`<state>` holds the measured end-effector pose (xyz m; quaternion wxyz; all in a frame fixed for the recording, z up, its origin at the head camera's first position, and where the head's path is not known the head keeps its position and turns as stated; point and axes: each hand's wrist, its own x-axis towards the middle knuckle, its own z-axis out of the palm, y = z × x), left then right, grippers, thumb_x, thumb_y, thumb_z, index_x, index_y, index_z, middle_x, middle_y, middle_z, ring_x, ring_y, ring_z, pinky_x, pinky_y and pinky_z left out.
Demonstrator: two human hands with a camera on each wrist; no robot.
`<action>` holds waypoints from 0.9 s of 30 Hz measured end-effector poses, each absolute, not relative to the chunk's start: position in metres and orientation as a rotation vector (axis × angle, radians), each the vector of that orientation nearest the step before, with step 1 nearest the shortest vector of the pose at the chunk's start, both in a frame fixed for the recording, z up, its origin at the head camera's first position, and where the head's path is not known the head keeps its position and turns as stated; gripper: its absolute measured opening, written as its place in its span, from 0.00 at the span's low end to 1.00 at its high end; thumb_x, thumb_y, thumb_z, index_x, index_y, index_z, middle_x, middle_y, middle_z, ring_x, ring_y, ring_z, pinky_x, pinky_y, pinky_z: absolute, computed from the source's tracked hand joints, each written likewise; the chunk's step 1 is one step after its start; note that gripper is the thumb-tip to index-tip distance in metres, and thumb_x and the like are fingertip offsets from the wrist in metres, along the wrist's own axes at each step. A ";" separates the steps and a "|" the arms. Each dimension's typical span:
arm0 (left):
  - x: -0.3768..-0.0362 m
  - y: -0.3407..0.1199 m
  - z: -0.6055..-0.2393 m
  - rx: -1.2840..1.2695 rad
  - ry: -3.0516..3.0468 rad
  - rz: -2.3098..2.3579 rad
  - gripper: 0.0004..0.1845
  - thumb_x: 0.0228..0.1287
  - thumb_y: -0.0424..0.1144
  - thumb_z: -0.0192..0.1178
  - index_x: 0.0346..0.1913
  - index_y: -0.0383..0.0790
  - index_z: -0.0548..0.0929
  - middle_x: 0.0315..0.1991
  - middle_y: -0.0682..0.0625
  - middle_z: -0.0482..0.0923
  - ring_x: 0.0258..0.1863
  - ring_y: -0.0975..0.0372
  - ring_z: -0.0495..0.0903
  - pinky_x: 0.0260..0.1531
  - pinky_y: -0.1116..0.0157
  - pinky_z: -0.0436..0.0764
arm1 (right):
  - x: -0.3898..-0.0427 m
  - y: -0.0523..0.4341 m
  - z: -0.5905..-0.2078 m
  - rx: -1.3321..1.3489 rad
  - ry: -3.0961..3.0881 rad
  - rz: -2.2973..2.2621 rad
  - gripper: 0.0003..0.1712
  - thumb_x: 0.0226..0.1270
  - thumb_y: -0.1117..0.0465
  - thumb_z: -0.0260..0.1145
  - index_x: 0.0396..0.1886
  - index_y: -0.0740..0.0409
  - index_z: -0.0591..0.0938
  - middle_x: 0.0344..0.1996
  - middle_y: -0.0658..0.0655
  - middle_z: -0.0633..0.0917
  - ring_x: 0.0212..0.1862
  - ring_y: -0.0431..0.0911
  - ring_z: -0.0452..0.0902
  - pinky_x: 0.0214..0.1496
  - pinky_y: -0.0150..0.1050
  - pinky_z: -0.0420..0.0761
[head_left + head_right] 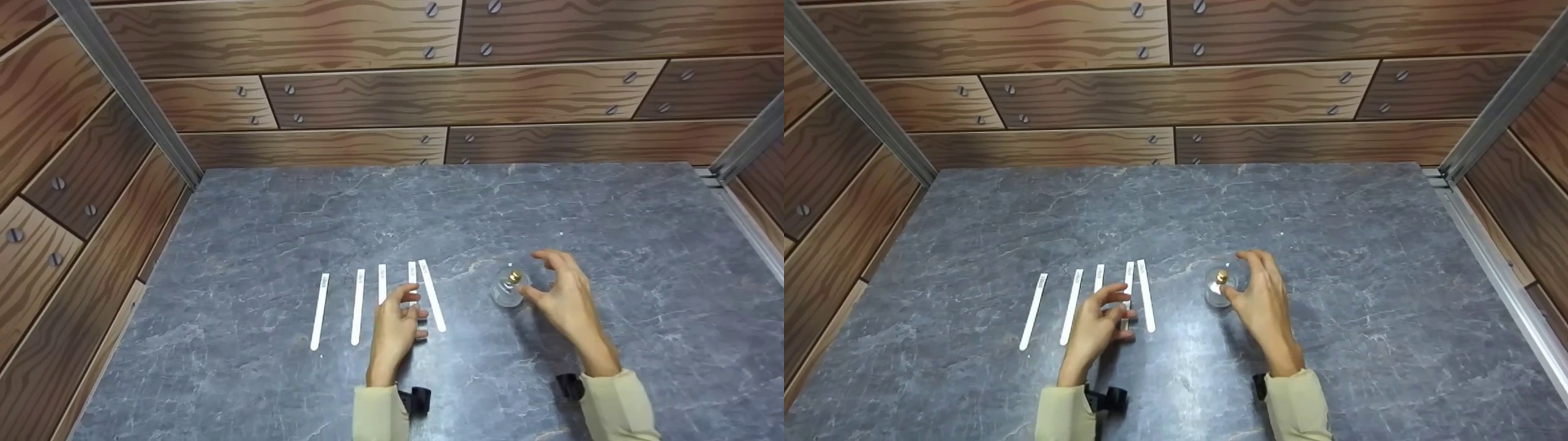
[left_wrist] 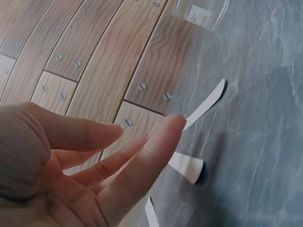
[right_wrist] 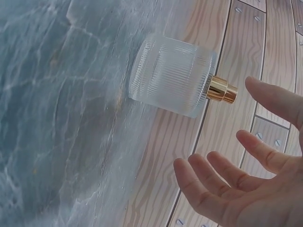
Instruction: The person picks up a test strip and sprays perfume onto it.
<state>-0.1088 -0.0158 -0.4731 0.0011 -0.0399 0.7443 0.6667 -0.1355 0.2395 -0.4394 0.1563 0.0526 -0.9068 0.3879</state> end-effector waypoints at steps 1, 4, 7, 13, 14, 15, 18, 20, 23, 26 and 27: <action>-0.109 -0.014 -0.473 -0.137 2.339 2.083 0.19 0.69 0.19 0.50 0.61 0.26 0.77 0.48 0.36 0.79 0.36 0.52 0.85 0.25 0.60 0.87 | -0.135 0.240 -0.440 0.148 -2.600 1.112 0.32 0.47 0.75 0.78 0.54 0.74 0.78 0.54 0.75 0.78 0.54 0.69 0.75 0.57 0.66 0.70; -0.109 -0.009 -0.473 -0.154 2.345 2.056 0.19 0.70 0.20 0.51 0.62 0.26 0.77 0.48 0.37 0.79 0.34 0.55 0.85 0.24 0.60 0.86 | -0.133 0.243 -0.441 0.129 -2.619 1.111 0.31 0.47 0.75 0.78 0.54 0.74 0.78 0.54 0.76 0.78 0.54 0.70 0.75 0.58 0.66 0.70; -0.110 -0.003 -0.473 -0.116 2.373 2.016 0.20 0.69 0.19 0.51 0.61 0.26 0.78 0.48 0.37 0.79 0.31 0.56 0.84 0.23 0.60 0.86 | -0.132 0.245 -0.442 0.091 -2.655 1.113 0.32 0.49 0.74 0.77 0.56 0.74 0.78 0.55 0.76 0.77 0.55 0.71 0.75 0.59 0.66 0.69; -0.112 -0.001 -0.477 -0.084 2.419 1.964 0.20 0.68 0.17 0.51 0.60 0.26 0.78 0.47 0.37 0.79 0.33 0.57 0.84 0.23 0.64 0.85 | -0.131 0.243 -0.445 0.030 -2.717 1.164 0.33 0.53 0.70 0.78 0.59 0.74 0.76 0.57 0.77 0.75 0.57 0.71 0.73 0.60 0.66 0.68; -0.113 -0.002 -0.477 -0.093 2.419 1.964 0.20 0.67 0.17 0.51 0.60 0.26 0.78 0.47 0.37 0.79 0.34 0.57 0.84 0.23 0.64 0.85 | -0.130 0.243 -0.446 0.024 -2.717 1.165 0.33 0.53 0.70 0.78 0.59 0.74 0.76 0.57 0.77 0.76 0.57 0.71 0.73 0.60 0.66 0.69; -0.113 -0.002 -0.477 -0.103 2.422 1.963 0.20 0.66 0.16 0.51 0.60 0.25 0.78 0.47 0.37 0.79 0.34 0.57 0.85 0.23 0.64 0.85 | -0.129 0.244 -0.446 0.019 -2.718 1.164 0.34 0.52 0.70 0.78 0.59 0.74 0.76 0.56 0.77 0.76 0.56 0.71 0.73 0.59 0.66 0.69; -0.114 -0.004 -0.478 -0.127 2.426 1.965 0.22 0.65 0.15 0.51 0.60 0.26 0.78 0.47 0.36 0.79 0.33 0.57 0.84 0.23 0.64 0.85 | -0.127 0.245 -0.447 0.015 -2.721 1.147 0.34 0.52 0.71 0.78 0.58 0.75 0.76 0.55 0.77 0.76 0.55 0.71 0.73 0.58 0.66 0.70; -0.114 -0.004 -0.478 -0.145 2.445 1.967 0.22 0.63 0.14 0.51 0.59 0.26 0.79 0.46 0.36 0.80 0.32 0.57 0.85 0.22 0.64 0.85 | -0.126 0.246 -0.447 0.019 -2.723 1.144 0.34 0.51 0.71 0.78 0.58 0.74 0.76 0.55 0.77 0.76 0.55 0.71 0.74 0.58 0.66 0.70; -0.114 -0.003 -0.478 -0.157 2.461 1.964 0.23 0.62 0.14 0.51 0.59 0.26 0.79 0.45 0.37 0.80 0.32 0.57 0.85 0.21 0.64 0.84 | -0.126 0.247 -0.447 0.020 -2.748 1.142 0.34 0.52 0.71 0.77 0.59 0.74 0.76 0.56 0.77 0.75 0.56 0.71 0.73 0.58 0.67 0.70; -0.114 0.000 -0.479 -0.145 2.486 1.937 0.23 0.61 0.14 0.52 0.59 0.26 0.79 0.45 0.37 0.80 0.30 0.58 0.84 0.19 0.66 0.83 | -0.126 0.248 -0.447 0.016 -2.754 1.139 0.34 0.51 0.71 0.77 0.59 0.74 0.76 0.56 0.77 0.76 0.56 0.71 0.73 0.58 0.66 0.70; -0.114 0.002 -0.479 -0.143 2.498 1.923 0.23 0.60 0.14 0.53 0.59 0.26 0.79 0.45 0.37 0.80 0.29 0.59 0.84 0.19 0.66 0.83 | -0.126 0.249 -0.447 0.018 -2.753 1.135 0.33 0.51 0.71 0.77 0.58 0.74 0.76 0.56 0.77 0.76 0.56 0.71 0.74 0.58 0.66 0.71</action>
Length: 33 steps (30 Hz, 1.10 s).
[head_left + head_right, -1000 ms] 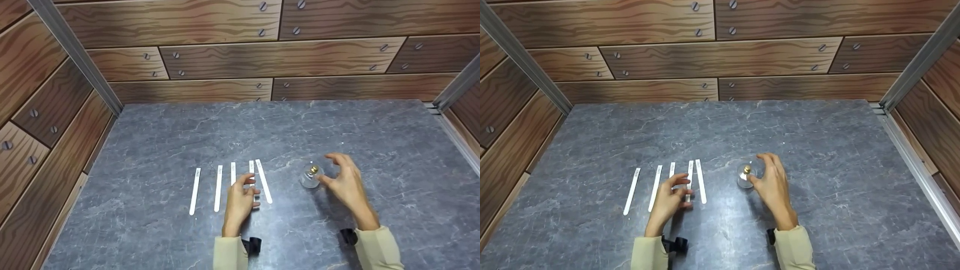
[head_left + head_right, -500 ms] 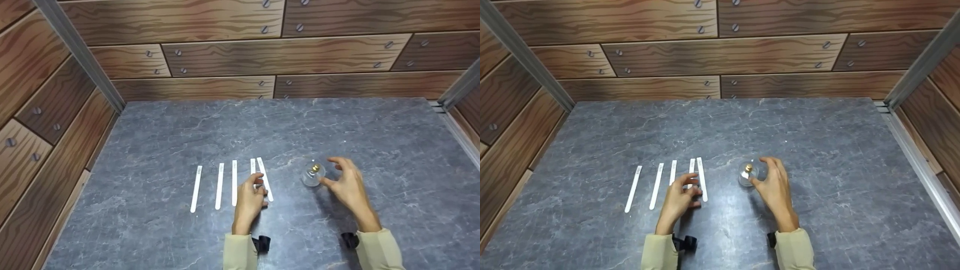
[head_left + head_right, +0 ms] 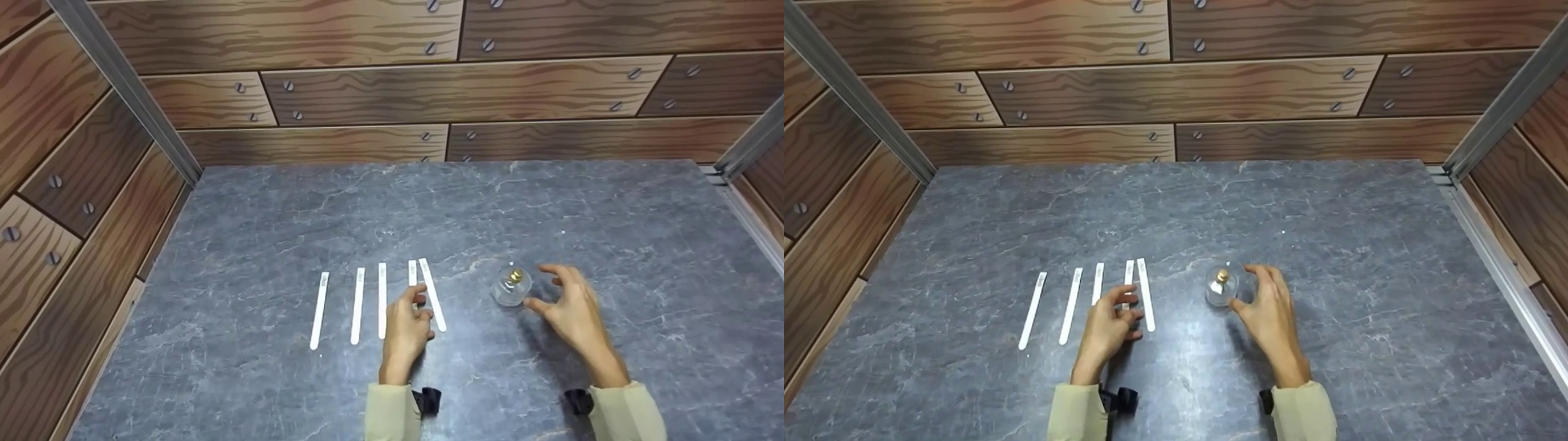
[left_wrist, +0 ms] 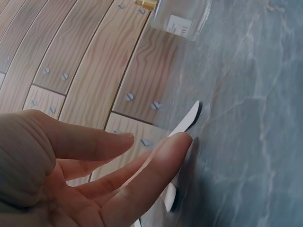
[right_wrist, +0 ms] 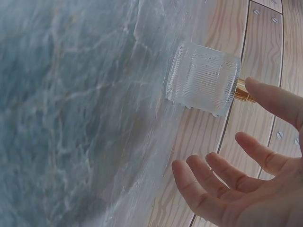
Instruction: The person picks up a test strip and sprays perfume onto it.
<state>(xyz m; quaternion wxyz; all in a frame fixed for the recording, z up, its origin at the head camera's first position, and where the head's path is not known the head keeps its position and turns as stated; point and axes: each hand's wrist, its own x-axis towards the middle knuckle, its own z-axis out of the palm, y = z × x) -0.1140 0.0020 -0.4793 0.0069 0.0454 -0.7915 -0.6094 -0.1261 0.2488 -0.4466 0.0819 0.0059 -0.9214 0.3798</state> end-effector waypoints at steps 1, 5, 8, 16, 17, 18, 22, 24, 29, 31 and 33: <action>-0.114 0.003 -0.480 0.142 -2.484 -1.890 0.23 0.60 0.14 0.53 0.58 0.26 0.79 0.45 0.37 0.80 0.28 0.59 0.83 0.18 0.67 0.82 | -0.127 0.249 -0.447 0.023 -2.751 1.131 0.33 0.51 0.71 0.77 0.58 0.74 0.76 0.55 0.77 0.76 0.55 0.71 0.74 0.58 0.66 0.71; -0.114 0.008 -0.481 0.167 -2.498 -1.828 0.23 0.56 0.14 0.56 0.57 0.26 0.80 0.44 0.37 0.81 0.26 0.62 0.84 0.17 0.69 0.81 | -0.129 0.247 -0.447 0.030 -2.748 1.120 0.33 0.51 0.71 0.77 0.57 0.75 0.76 0.55 0.77 0.76 0.55 0.71 0.75 0.57 0.66 0.71; -0.116 0.012 -0.484 0.188 -2.498 -1.754 0.23 0.53 0.14 0.59 0.54 0.26 0.82 0.42 0.39 0.83 0.28 0.61 0.86 0.20 0.69 0.82 | -0.132 0.246 -0.444 0.020 -2.765 1.124 0.33 0.53 0.70 0.77 0.59 0.75 0.76 0.56 0.78 0.75 0.56 0.71 0.73 0.58 0.66 0.71; -0.119 0.018 -0.487 0.232 -2.532 -1.582 0.22 0.46 0.16 0.67 0.49 0.27 0.83 0.36 0.43 0.84 0.28 0.60 0.87 0.27 0.69 0.83 | -0.136 0.245 -0.440 -0.020 -2.761 1.138 0.34 0.54 0.69 0.77 0.59 0.75 0.75 0.58 0.78 0.74 0.58 0.72 0.73 0.61 0.65 0.69; -0.120 0.019 -0.487 0.226 -2.539 -1.557 0.22 0.45 0.16 0.68 0.49 0.27 0.84 0.36 0.44 0.83 0.28 0.61 0.86 0.27 0.69 0.83 | -0.137 0.245 -0.440 -0.025 -2.757 1.137 0.34 0.54 0.69 0.77 0.59 0.75 0.75 0.58 0.78 0.74 0.58 0.72 0.73 0.62 0.65 0.68; -0.120 0.019 -0.487 0.217 -2.549 -1.522 0.23 0.44 0.17 0.70 0.48 0.27 0.84 0.36 0.44 0.83 0.28 0.61 0.86 0.27 0.69 0.83 | -0.137 0.245 -0.439 -0.031 -2.753 1.139 0.34 0.54 0.68 0.78 0.59 0.74 0.75 0.58 0.78 0.74 0.58 0.72 0.73 0.62 0.65 0.67; -0.120 0.023 -0.487 0.169 -2.607 -1.313 0.25 0.38 0.20 0.75 0.46 0.29 0.85 0.33 0.45 0.80 0.28 0.59 0.83 0.28 0.66 0.83 | -0.136 0.246 -0.439 -0.052 -2.753 1.142 0.35 0.55 0.67 0.78 0.60 0.75 0.74 0.59 0.78 0.74 0.58 0.72 0.73 0.65 0.64 0.63; -0.119 0.026 -0.486 0.144 -2.633 -1.199 0.26 0.36 0.21 0.76 0.46 0.30 0.85 0.33 0.44 0.80 0.28 0.54 0.83 0.29 0.61 0.83 | -0.136 0.246 -0.439 -0.060 -2.763 1.139 0.35 0.55 0.67 0.78 0.60 0.75 0.74 0.59 0.78 0.74 0.58 0.72 0.73 0.66 0.64 0.62; -0.115 0.030 -0.487 0.055 -2.652 -1.055 0.24 0.38 0.17 0.72 0.46 0.31 0.86 0.37 0.42 0.81 0.31 0.45 0.84 0.29 0.54 0.84 | -0.135 0.247 -0.439 -0.064 -2.782 1.129 0.35 0.55 0.67 0.78 0.61 0.74 0.74 0.59 0.77 0.74 0.58 0.72 0.73 0.64 0.64 0.66; -0.114 0.030 -0.488 0.024 -2.650 -1.031 0.23 0.40 0.15 0.68 0.45 0.32 0.86 0.37 0.42 0.82 0.32 0.45 0.84 0.29 0.53 0.84 | -0.135 0.248 -0.439 -0.057 -2.778 1.126 0.36 0.54 0.67 0.78 0.61 0.74 0.74 0.59 0.77 0.74 0.58 0.72 0.73 0.62 0.64 0.69; -0.113 0.029 -0.488 0.014 -2.649 -1.024 0.23 0.42 0.14 0.64 0.44 0.33 0.87 0.37 0.43 0.83 0.33 0.46 0.84 0.31 0.52 0.84 | -0.135 0.248 -0.440 -0.052 -2.772 1.125 0.36 0.54 0.67 0.79 0.60 0.74 0.74 0.58 0.77 0.74 0.57 0.72 0.73 0.60 0.64 0.70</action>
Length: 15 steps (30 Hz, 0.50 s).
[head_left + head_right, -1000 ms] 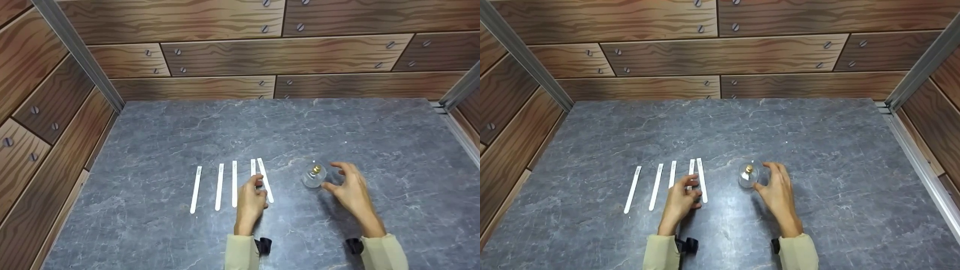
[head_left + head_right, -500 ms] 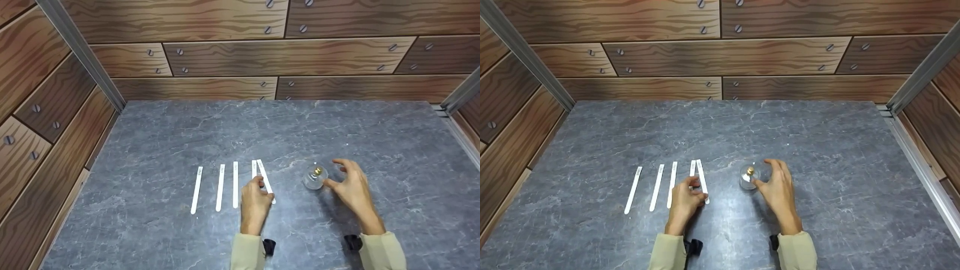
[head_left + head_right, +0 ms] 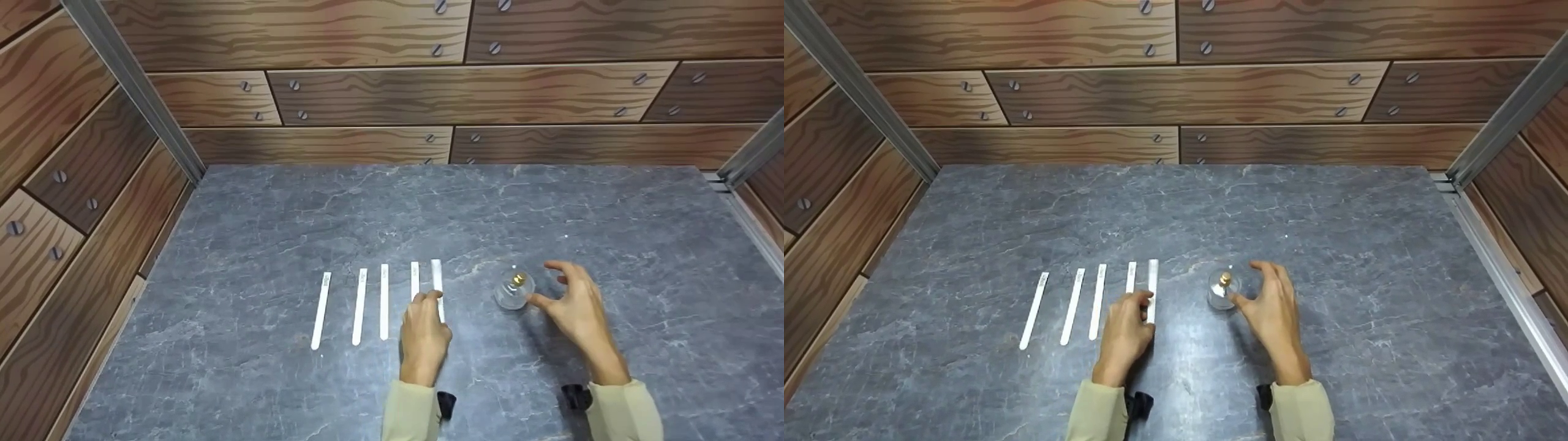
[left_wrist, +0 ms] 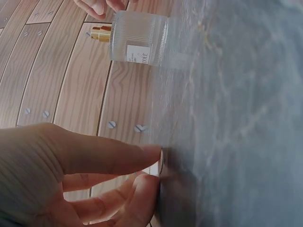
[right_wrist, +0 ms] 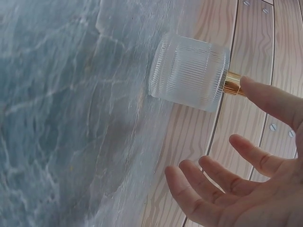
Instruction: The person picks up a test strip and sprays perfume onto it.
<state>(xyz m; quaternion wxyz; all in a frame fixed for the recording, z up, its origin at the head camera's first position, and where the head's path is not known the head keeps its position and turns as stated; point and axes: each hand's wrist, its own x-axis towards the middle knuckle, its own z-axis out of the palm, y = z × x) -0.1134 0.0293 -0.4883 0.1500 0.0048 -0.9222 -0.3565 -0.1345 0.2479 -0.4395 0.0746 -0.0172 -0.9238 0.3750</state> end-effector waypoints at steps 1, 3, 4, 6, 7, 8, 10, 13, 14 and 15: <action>-0.113 0.029 -0.488 0.013 -2.651 -1.031 0.23 0.42 0.13 0.62 0.44 0.33 0.87 0.37 0.43 0.84 0.34 0.46 0.85 0.31 0.52 0.85 | -0.134 0.248 -0.440 -0.050 -2.769 1.127 0.36 0.54 0.67 0.79 0.60 0.74 0.74 0.58 0.77 0.74 0.57 0.72 0.73 0.60 0.64 0.71; -0.113 0.028 -0.488 0.022 -2.658 -1.056 0.23 0.43 0.13 0.60 0.44 0.33 0.87 0.37 0.44 0.84 0.35 0.47 0.85 0.31 0.52 0.85 | -0.134 0.248 -0.440 -0.047 -2.768 1.130 0.36 0.54 0.68 0.79 0.60 0.75 0.74 0.58 0.78 0.74 0.57 0.72 0.73 0.60 0.64 0.71; -0.113 0.027 -0.488 0.029 -2.663 -1.069 0.23 0.43 0.13 0.60 0.44 0.33 0.87 0.37 0.44 0.84 0.35 0.47 0.85 0.31 0.52 0.85 | -0.134 0.249 -0.440 -0.048 -2.769 1.134 0.36 0.54 0.68 0.79 0.60 0.75 0.74 0.58 0.78 0.74 0.57 0.72 0.73 0.60 0.64 0.71; -0.113 0.027 -0.487 0.034 -2.668 -1.083 0.23 0.44 0.13 0.60 0.44 0.32 0.87 0.37 0.44 0.84 0.35 0.47 0.85 0.31 0.53 0.85 | -0.135 0.249 -0.440 -0.054 -2.774 1.144 0.36 0.54 0.68 0.78 0.61 0.75 0.74 0.59 0.78 0.74 0.57 0.72 0.73 0.60 0.64 0.71; -0.113 0.027 -0.487 0.034 -2.674 -1.080 0.22 0.44 0.13 0.61 0.43 0.32 0.87 0.36 0.43 0.84 0.35 0.47 0.85 0.31 0.53 0.85 | -0.135 0.249 -0.440 -0.059 -2.778 1.148 0.36 0.54 0.68 0.78 0.61 0.75 0.74 0.59 0.78 0.73 0.58 0.73 0.72 0.60 0.64 0.71; -0.113 0.027 -0.487 0.035 -2.680 -1.081 0.21 0.43 0.13 0.61 0.42 0.32 0.87 0.34 0.43 0.84 0.33 0.47 0.85 0.29 0.53 0.85 | -0.135 0.250 -0.440 -0.063 -2.782 1.150 0.36 0.54 0.68 0.78 0.61 0.75 0.74 0.59 0.78 0.73 0.58 0.73 0.72 0.60 0.64 0.71; -0.113 0.026 -0.486 0.041 -2.691 -1.084 0.19 0.43 0.13 0.63 0.40 0.32 0.87 0.31 0.43 0.84 0.30 0.47 0.85 0.26 0.54 0.84 | -0.135 0.251 -0.440 -0.075 -2.787 1.155 0.36 0.54 0.68 0.78 0.61 0.75 0.73 0.60 0.78 0.73 0.58 0.73 0.71 0.60 0.65 0.71; -0.113 0.026 -0.485 0.055 -2.700 -1.087 0.18 0.42 0.14 0.64 0.37 0.33 0.87 0.25 0.45 0.83 0.24 0.49 0.84 0.21 0.57 0.82 | -0.135 0.252 -0.440 -0.080 -2.793 1.149 0.36 0.54 0.69 0.77 0.62 0.75 0.73 0.60 0.79 0.72 0.59 0.73 0.71 0.60 0.65 0.71; -0.113 0.026 -0.485 0.062 -2.704 -1.094 0.17 0.42 0.14 0.64 0.36 0.33 0.87 0.24 0.46 0.82 0.23 0.49 0.83 0.20 0.58 0.81 | -0.135 0.252 -0.440 -0.080 -2.794 1.146 0.36 0.54 0.69 0.77 0.62 0.75 0.73 0.59 0.79 0.73 0.59 0.73 0.71 0.60 0.65 0.71; -0.113 0.026 -0.484 0.066 -2.705 -1.100 0.17 0.42 0.14 0.64 0.36 0.33 0.87 0.24 0.47 0.83 0.23 0.49 0.83 0.20 0.58 0.81 | -0.134 0.252 -0.440 -0.081 -2.795 1.143 0.36 0.54 0.69 0.77 0.61 0.75 0.73 0.59 0.79 0.73 0.59 0.73 0.72 0.60 0.65 0.71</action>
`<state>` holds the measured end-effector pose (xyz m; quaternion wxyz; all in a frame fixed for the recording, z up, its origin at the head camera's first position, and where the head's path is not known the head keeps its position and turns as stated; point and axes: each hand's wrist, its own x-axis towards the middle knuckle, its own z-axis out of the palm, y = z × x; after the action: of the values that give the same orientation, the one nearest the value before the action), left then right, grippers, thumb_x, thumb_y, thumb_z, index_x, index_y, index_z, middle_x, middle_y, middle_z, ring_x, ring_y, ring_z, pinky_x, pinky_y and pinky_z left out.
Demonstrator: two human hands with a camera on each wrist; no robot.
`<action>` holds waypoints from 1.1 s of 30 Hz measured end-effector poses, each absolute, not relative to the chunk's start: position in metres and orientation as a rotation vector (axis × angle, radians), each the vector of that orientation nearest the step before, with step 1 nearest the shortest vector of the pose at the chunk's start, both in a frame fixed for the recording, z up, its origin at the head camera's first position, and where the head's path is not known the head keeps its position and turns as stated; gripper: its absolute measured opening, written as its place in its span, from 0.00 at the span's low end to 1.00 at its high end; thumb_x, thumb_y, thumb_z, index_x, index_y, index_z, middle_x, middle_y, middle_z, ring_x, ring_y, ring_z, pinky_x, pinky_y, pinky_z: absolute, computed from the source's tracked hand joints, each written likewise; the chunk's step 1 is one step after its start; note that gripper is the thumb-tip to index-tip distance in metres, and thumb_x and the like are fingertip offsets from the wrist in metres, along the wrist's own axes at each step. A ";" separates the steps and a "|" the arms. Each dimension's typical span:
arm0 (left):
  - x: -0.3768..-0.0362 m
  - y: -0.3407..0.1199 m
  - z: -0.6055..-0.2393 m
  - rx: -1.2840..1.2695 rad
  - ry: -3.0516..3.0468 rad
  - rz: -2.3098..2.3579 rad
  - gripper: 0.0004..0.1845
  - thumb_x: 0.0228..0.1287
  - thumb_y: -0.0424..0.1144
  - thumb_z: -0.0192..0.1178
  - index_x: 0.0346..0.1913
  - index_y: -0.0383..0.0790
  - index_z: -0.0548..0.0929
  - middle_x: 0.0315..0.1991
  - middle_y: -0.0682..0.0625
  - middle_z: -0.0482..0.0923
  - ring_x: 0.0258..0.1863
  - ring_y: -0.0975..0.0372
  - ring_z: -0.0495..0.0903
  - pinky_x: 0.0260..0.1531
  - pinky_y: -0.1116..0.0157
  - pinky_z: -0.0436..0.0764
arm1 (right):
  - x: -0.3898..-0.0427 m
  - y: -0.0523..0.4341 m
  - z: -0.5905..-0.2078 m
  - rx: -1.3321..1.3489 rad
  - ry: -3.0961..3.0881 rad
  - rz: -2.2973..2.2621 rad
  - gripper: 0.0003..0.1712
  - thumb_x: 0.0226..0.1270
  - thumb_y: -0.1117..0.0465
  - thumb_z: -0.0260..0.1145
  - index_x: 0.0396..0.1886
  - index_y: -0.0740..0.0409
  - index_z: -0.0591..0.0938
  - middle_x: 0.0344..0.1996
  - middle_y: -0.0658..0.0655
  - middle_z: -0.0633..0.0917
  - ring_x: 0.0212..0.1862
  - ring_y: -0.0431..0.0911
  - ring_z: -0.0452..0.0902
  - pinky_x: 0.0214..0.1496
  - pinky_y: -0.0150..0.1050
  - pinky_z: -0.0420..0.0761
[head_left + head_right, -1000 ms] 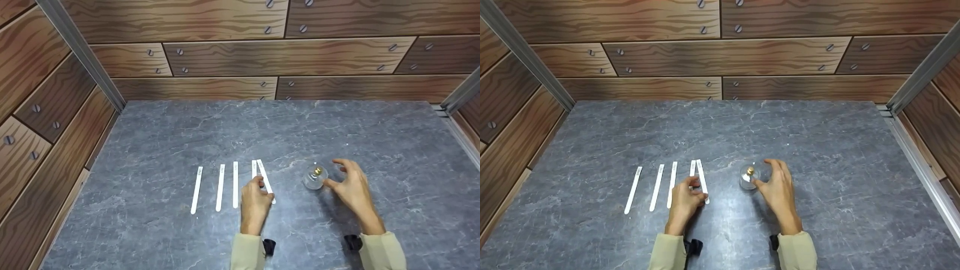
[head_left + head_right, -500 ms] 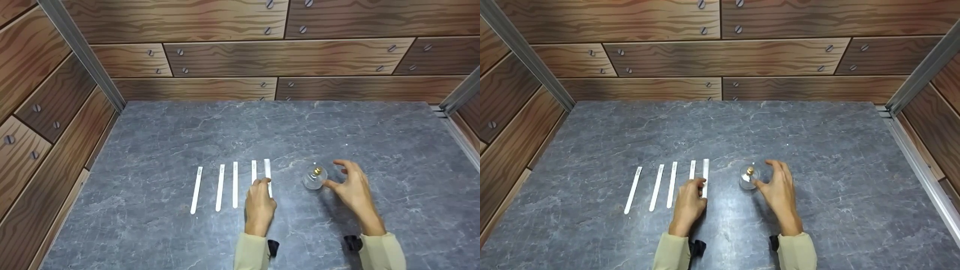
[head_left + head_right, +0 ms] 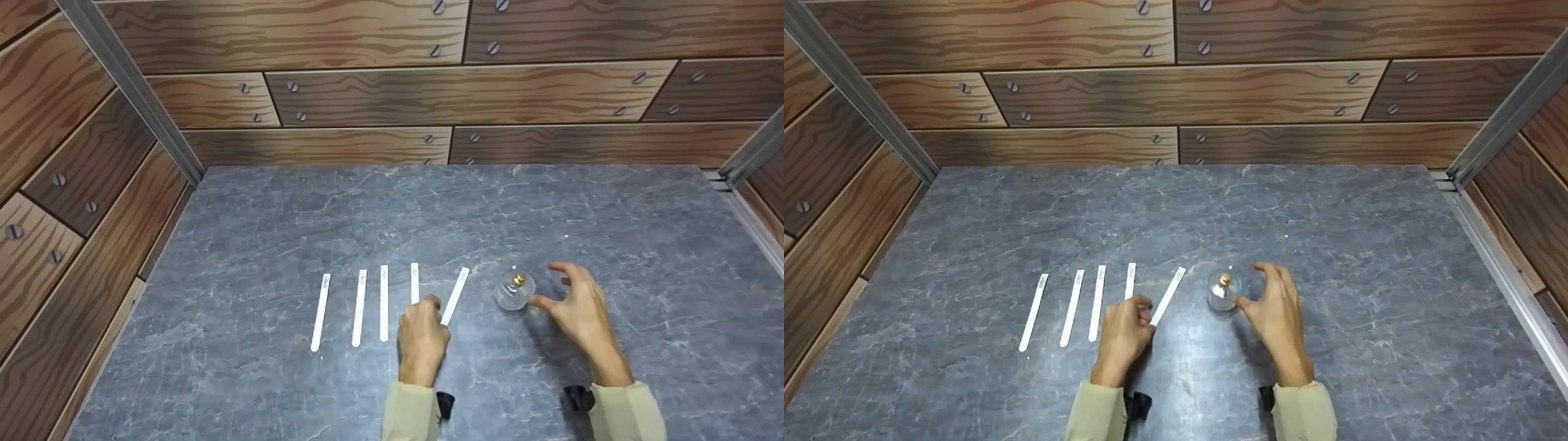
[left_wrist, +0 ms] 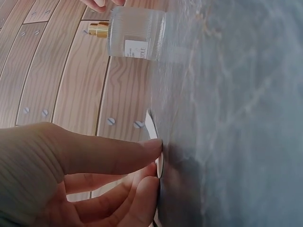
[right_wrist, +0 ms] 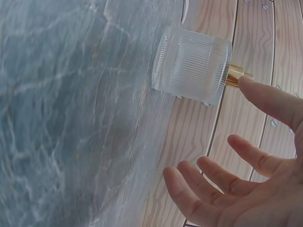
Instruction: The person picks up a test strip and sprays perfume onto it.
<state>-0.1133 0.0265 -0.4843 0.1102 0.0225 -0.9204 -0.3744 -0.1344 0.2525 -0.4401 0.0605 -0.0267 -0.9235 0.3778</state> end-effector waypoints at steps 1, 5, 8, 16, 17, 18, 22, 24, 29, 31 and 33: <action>-0.113 0.026 -0.484 0.069 -2.706 -1.103 0.17 0.42 0.15 0.64 0.36 0.33 0.87 0.23 0.47 0.83 0.23 0.50 0.84 0.20 0.59 0.81 | -0.134 0.252 -0.440 -0.082 -2.797 1.140 0.36 0.54 0.69 0.77 0.61 0.74 0.73 0.59 0.79 0.73 0.58 0.73 0.72 0.60 0.66 0.70; -0.112 0.027 -0.482 0.077 -2.708 -1.162 0.16 0.45 0.15 0.64 0.36 0.34 0.88 0.25 0.47 0.84 0.24 0.51 0.84 0.20 0.60 0.82 | -0.134 0.253 -0.440 -0.090 -2.808 1.124 0.36 0.54 0.69 0.77 0.62 0.75 0.73 0.59 0.79 0.73 0.58 0.73 0.72 0.60 0.66 0.69; -0.112 0.028 -0.483 0.075 -2.693 -1.194 0.17 0.45 0.14 0.62 0.36 0.34 0.89 0.26 0.46 0.84 0.24 0.52 0.84 0.21 0.60 0.81 | -0.134 0.253 -0.440 -0.090 -2.813 1.117 0.37 0.54 0.68 0.77 0.62 0.75 0.73 0.59 0.79 0.73 0.59 0.73 0.72 0.61 0.66 0.69; -0.109 0.028 -0.486 -0.010 -2.640 -1.135 0.16 0.41 0.14 0.63 0.29 0.37 0.86 0.24 0.49 0.79 0.24 0.53 0.81 0.22 0.62 0.80 | -0.134 0.252 -0.440 -0.102 -2.800 1.136 0.36 0.54 0.66 0.78 0.62 0.74 0.73 0.60 0.78 0.73 0.59 0.72 0.72 0.63 0.64 0.65; -0.109 0.027 -0.486 -0.021 -2.634 -1.128 0.16 0.40 0.14 0.63 0.28 0.37 0.86 0.24 0.50 0.78 0.24 0.53 0.81 0.23 0.62 0.80 | -0.134 0.252 -0.440 -0.098 -2.801 1.135 0.36 0.55 0.67 0.78 0.62 0.74 0.73 0.60 0.78 0.73 0.59 0.72 0.72 0.63 0.64 0.65; -0.109 0.027 -0.486 -0.029 -2.633 -1.122 0.15 0.40 0.14 0.63 0.27 0.38 0.85 0.23 0.50 0.77 0.24 0.54 0.80 0.23 0.62 0.80 | -0.134 0.251 -0.441 -0.095 -2.799 1.135 0.36 0.54 0.67 0.78 0.62 0.74 0.73 0.60 0.78 0.73 0.59 0.72 0.72 0.62 0.65 0.66; -0.108 0.026 -0.487 -0.074 -2.621 -1.097 0.15 0.39 0.14 0.63 0.23 0.39 0.83 0.22 0.51 0.76 0.24 0.54 0.80 0.24 0.61 0.80 | -0.133 0.252 -0.442 -0.070 -2.798 1.133 0.36 0.55 0.68 0.77 0.62 0.76 0.73 0.60 0.79 0.72 0.59 0.73 0.71 0.60 0.65 0.69; -0.109 0.026 -0.486 -0.082 -2.628 -1.111 0.16 0.39 0.14 0.63 0.21 0.40 0.82 0.21 0.52 0.76 0.23 0.54 0.80 0.23 0.61 0.79 | -0.133 0.252 -0.442 -0.067 -2.795 1.137 0.36 0.55 0.68 0.77 0.61 0.76 0.73 0.59 0.79 0.73 0.58 0.73 0.72 0.60 0.65 0.70; -0.110 0.026 -0.484 -0.089 -2.646 -1.156 0.16 0.42 0.15 0.63 0.17 0.43 0.83 0.19 0.53 0.80 0.20 0.54 0.81 0.20 0.63 0.79 | -0.135 0.250 -0.441 -0.064 -2.807 1.136 0.36 0.55 0.68 0.77 0.62 0.74 0.73 0.59 0.78 0.73 0.59 0.73 0.71 0.60 0.65 0.71; -0.110 0.026 -0.484 -0.105 -2.657 -1.177 0.16 0.43 0.16 0.63 0.17 0.43 0.84 0.19 0.52 0.81 0.20 0.55 0.82 0.21 0.64 0.80 | -0.135 0.249 -0.440 -0.061 -2.812 1.139 0.35 0.55 0.69 0.76 0.62 0.74 0.73 0.59 0.78 0.73 0.59 0.73 0.71 0.60 0.65 0.71; -0.110 0.023 -0.484 -0.111 -2.685 -1.215 0.16 0.44 0.16 0.63 0.18 0.42 0.86 0.21 0.52 0.83 0.23 0.55 0.83 0.24 0.64 0.82 | -0.135 0.247 -0.440 -0.056 -2.811 1.148 0.35 0.55 0.69 0.76 0.62 0.74 0.73 0.59 0.78 0.73 0.59 0.73 0.71 0.60 0.66 0.71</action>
<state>-0.1104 0.0235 -0.4842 0.0959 -0.0373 -0.9062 -0.4101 -0.1348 0.2474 -0.4405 0.0522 -0.0183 -0.9243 0.3776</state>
